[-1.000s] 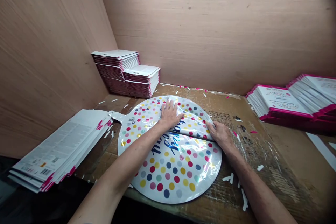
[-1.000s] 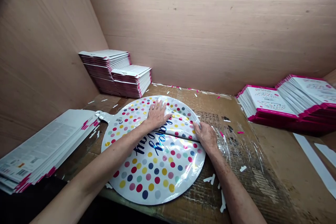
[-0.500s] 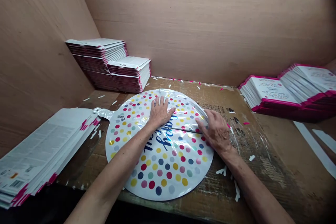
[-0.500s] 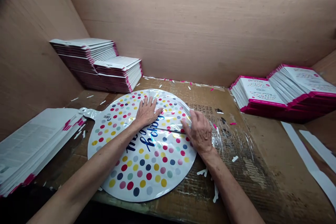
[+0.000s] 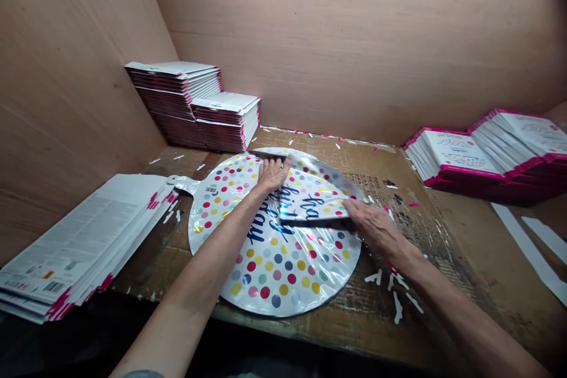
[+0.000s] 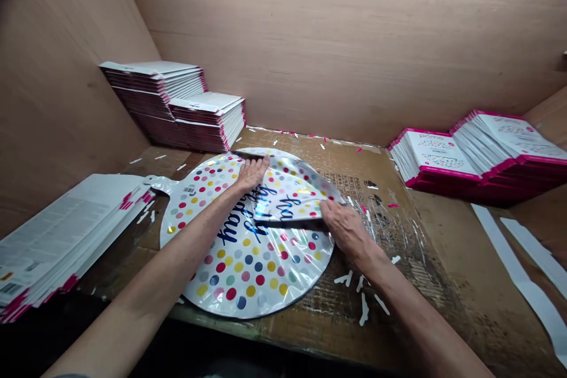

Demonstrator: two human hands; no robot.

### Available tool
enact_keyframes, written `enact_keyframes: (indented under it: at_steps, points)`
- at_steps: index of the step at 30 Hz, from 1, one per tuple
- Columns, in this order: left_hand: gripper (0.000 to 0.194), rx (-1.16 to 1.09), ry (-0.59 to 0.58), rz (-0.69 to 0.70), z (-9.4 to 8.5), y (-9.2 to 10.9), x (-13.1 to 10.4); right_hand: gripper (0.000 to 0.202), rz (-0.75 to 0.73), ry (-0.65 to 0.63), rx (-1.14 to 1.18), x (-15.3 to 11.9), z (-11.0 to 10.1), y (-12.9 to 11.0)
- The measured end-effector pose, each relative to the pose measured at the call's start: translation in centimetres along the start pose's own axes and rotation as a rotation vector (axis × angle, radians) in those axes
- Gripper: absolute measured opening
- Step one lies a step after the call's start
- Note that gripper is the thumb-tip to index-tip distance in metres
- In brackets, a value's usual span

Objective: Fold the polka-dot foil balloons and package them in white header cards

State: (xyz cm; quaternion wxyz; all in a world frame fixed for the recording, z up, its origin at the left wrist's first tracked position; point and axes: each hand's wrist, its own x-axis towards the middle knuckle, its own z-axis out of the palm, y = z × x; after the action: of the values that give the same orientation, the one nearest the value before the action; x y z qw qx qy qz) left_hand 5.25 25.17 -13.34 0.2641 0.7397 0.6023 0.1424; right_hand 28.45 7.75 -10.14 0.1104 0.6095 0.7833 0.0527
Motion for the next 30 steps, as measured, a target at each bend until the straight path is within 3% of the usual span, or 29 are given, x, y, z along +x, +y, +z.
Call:
enact_keyframes:
  at_steps: [3,6,8,11,13,16,18,20,22,26,28,30]
  points:
    - [0.084,0.000,-0.015,0.005,-1.0,0.5,-0.1,0.028,0.248,-0.113,-0.045,-3.8,-0.9,0.2]
    - [0.082,0.000,-0.003,0.081,-2.3,1.5,-2.9,0.026,0.412,-0.185,-0.051,-5.8,-2.6,-1.7]
    - [0.085,0.033,0.038,0.323,-2.5,2.2,-6.7,0.026,0.408,-0.133,-0.022,-6.0,-3.5,-4.2]
    - [0.082,0.143,0.055,0.813,-1.3,2.5,-13.8,0.031,0.308,-0.009,0.088,-5.7,-3.9,-8.3]
    - [0.059,0.172,0.089,0.863,0.0,1.7,-17.5,0.036,0.097,0.082,0.261,-5.9,-3.5,-10.1]
    - [0.038,0.067,0.187,0.734,0.8,-1.6,-20.3,0.074,-0.365,0.228,0.543,-6.5,-2.0,-10.4]
    - [0.034,-0.055,0.238,0.664,0.3,-4.4,-21.0,0.100,-0.491,0.329,0.607,-6.3,-0.7,-9.5]
    - [0.029,-0.138,0.239,0.656,-0.7,-6.8,-21.6,0.094,-0.458,0.388,0.565,-5.4,0.4,-8.5]
    - [0.026,-0.134,0.211,0.654,-1.6,-8.4,-22.4,0.070,-0.445,0.359,0.525,-4.1,1.0,-8.1]
    - [0.027,-0.032,0.169,0.552,-2.5,-8.8,-23.9,0.036,-0.380,0.246,0.691,-1.6,0.7,-8.5]
    - [0.025,0.010,0.186,0.384,-2.4,-8.1,-23.9,0.028,-0.203,0.226,0.801,-0.5,0.3,-9.2]
    - [0.023,0.034,0.247,0.129,-2.1,-7.2,-23.5,0.031,-0.006,0.194,0.847,0.6,-0.1,-10.0]
